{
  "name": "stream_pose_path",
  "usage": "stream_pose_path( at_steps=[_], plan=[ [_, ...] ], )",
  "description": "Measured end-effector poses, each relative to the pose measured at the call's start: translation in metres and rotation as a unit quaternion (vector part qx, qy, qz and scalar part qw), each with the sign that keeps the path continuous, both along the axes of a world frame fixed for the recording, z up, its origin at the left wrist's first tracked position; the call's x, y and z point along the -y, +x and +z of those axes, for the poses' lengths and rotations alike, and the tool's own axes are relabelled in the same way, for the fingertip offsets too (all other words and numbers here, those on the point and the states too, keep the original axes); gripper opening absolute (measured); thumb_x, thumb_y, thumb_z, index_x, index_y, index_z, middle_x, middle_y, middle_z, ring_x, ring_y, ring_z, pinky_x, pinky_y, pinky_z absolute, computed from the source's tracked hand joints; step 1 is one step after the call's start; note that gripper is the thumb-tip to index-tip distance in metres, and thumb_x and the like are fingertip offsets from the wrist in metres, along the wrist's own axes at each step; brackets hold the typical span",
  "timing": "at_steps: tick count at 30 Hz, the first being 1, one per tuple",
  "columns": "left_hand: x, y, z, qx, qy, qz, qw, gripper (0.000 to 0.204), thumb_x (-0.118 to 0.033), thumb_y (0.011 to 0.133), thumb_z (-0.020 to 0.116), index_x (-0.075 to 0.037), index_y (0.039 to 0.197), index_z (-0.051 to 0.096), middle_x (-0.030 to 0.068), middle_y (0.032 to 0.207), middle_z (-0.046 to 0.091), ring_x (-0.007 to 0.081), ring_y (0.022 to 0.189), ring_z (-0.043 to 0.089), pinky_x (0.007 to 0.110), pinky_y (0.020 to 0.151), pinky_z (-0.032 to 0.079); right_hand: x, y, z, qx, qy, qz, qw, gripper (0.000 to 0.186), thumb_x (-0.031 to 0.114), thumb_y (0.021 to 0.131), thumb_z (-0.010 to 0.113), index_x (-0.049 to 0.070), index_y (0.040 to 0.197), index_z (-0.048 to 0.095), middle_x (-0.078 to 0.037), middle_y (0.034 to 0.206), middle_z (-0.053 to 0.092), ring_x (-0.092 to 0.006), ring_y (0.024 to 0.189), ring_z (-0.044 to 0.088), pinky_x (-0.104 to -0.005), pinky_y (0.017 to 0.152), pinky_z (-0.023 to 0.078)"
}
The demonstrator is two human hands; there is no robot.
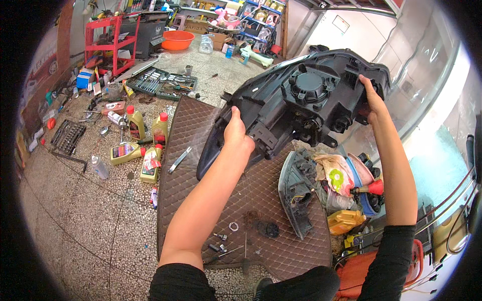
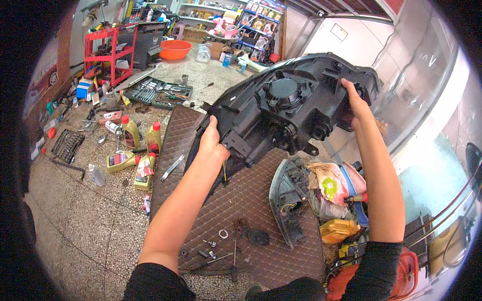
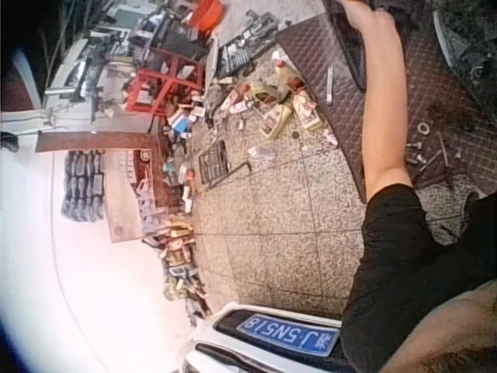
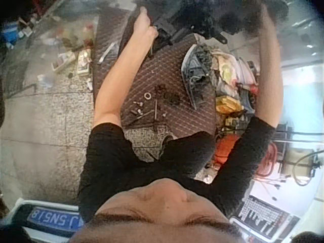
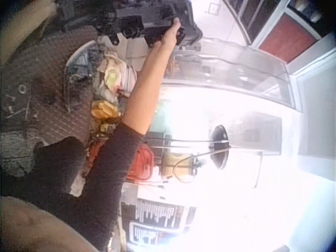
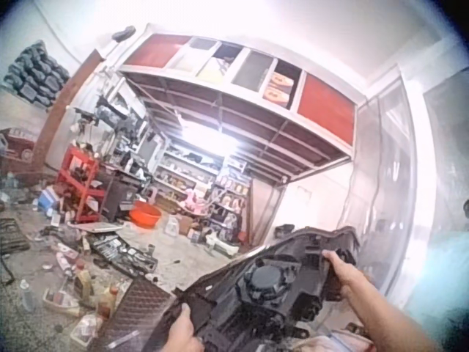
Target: The person handles a disassembled car headlight, using a flashlight to inspect the interior and rotating the unit to view different angles. They remove and reinsert a bulb socket, then place the headlight on a mat and pick up small components and tools from the floor.
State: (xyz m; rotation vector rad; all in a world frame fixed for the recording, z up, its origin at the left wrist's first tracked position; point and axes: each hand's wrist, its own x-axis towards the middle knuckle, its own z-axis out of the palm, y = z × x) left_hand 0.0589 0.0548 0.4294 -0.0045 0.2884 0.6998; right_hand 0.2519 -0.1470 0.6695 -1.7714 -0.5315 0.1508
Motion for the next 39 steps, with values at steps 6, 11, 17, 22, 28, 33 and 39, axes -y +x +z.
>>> stream_pose_path(
  at_steps=[6, 11, 17, 22, 28, 33, 39],
  plan=[
    [0.008, -0.023, 0.028, 0.030, 0.086, 0.015, 0.996, 0.057, -0.055, 0.091, 0.061, -0.009, 0.126, 0.059, 0.0121, 0.127, 0.062, 0.0312, 0.111, 0.062, 0.052, 0.096, 0.049, 0.036, -0.015, -0.014, 0.058, 0.157, 0.017, 0.986, 0.079, 0.060, 0.077, 0.073, 0.002, 0.128, 0.057, -0.011, 0.121, 0.064, -0.0249, 0.107, 0.062, -0.0368, 0.094, 0.048],
    [0.018, -0.042, 0.059, 0.029, 0.201, 0.115, 0.972, 0.069, -0.055, 0.088, 0.065, -0.002, 0.130, 0.052, 0.0124, 0.124, 0.062, 0.0283, 0.109, 0.063, 0.047, 0.093, 0.053, 0.062, -0.005, -0.027, 0.041, 0.282, 0.043, 0.958, 0.075, 0.063, 0.091, 0.054, 0.007, 0.141, 0.046, -0.010, 0.139, 0.054, -0.0268, 0.126, 0.051, -0.0415, 0.108, 0.038],
    [0.033, -0.068, 0.102, 0.036, 0.325, 0.268, 0.906, 0.059, -0.047, 0.089, 0.070, 0.005, 0.115, 0.063, 0.0078, 0.113, 0.066, 0.0137, 0.097, 0.060, 0.030, 0.088, 0.047, 0.089, -0.004, -0.063, 0.075, 0.448, 0.069, 0.888, 0.057, 0.053, 0.096, 0.050, 0.010, 0.133, 0.056, -0.010, 0.135, 0.057, -0.0295, 0.127, 0.050, -0.0485, 0.112, 0.034],
    [0.053, -0.087, 0.124, 0.062, 0.464, 0.326, 0.821, 0.043, -0.042, 0.090, 0.071, 0.000, 0.096, 0.071, 0.0014, 0.088, 0.069, 0.0081, 0.081, 0.057, 0.026, 0.077, 0.048, 0.096, -0.003, -0.121, -0.089, 0.506, 0.328, 0.793, 0.073, 0.066, 0.084, 0.058, 0.011, 0.132, 0.058, -0.011, 0.135, 0.058, -0.0343, 0.125, 0.051, -0.0549, 0.112, 0.033],
    [0.062, -0.105, 0.133, 0.110, 0.515, 0.354, 0.773, 0.049, -0.048, 0.090, 0.069, 0.001, 0.095, 0.069, 0.0007, 0.090, 0.067, 0.0069, 0.080, 0.056, 0.024, 0.071, 0.046, 0.107, 0.005, -0.126, -0.007, 0.562, 0.114, 0.819, 0.077, 0.063, 0.083, 0.061, 0.015, 0.143, 0.048, -0.010, 0.147, 0.047, -0.0369, 0.136, 0.040, -0.0609, 0.115, 0.026],
    [0.064, -0.106, 0.140, 0.116, 0.496, 0.350, 0.786, 0.049, -0.048, 0.091, 0.068, 0.001, 0.096, 0.069, 0.0022, 0.093, 0.067, 0.0075, 0.082, 0.057, 0.024, 0.074, 0.047, 0.103, 0.006, -0.096, 0.018, 0.554, 0.077, 0.829, 0.077, 0.062, 0.084, 0.060, 0.015, 0.143, 0.047, -0.011, 0.148, 0.045, -0.0372, 0.137, 0.039, -0.0618, 0.115, 0.025],
    [0.058, -0.113, 0.149, 0.072, 0.497, 0.307, 0.808, 0.051, -0.048, 0.090, 0.069, 0.002, 0.099, 0.069, 0.0030, 0.094, 0.069, 0.0082, 0.083, 0.060, 0.024, 0.076, 0.049, 0.121, -0.017, -0.114, 0.016, 0.560, 0.094, 0.823, 0.092, 0.074, 0.078, 0.059, 0.014, 0.147, 0.042, -0.010, 0.152, 0.040, -0.0350, 0.138, 0.037, -0.0603, 0.115, 0.025]
  ],
)
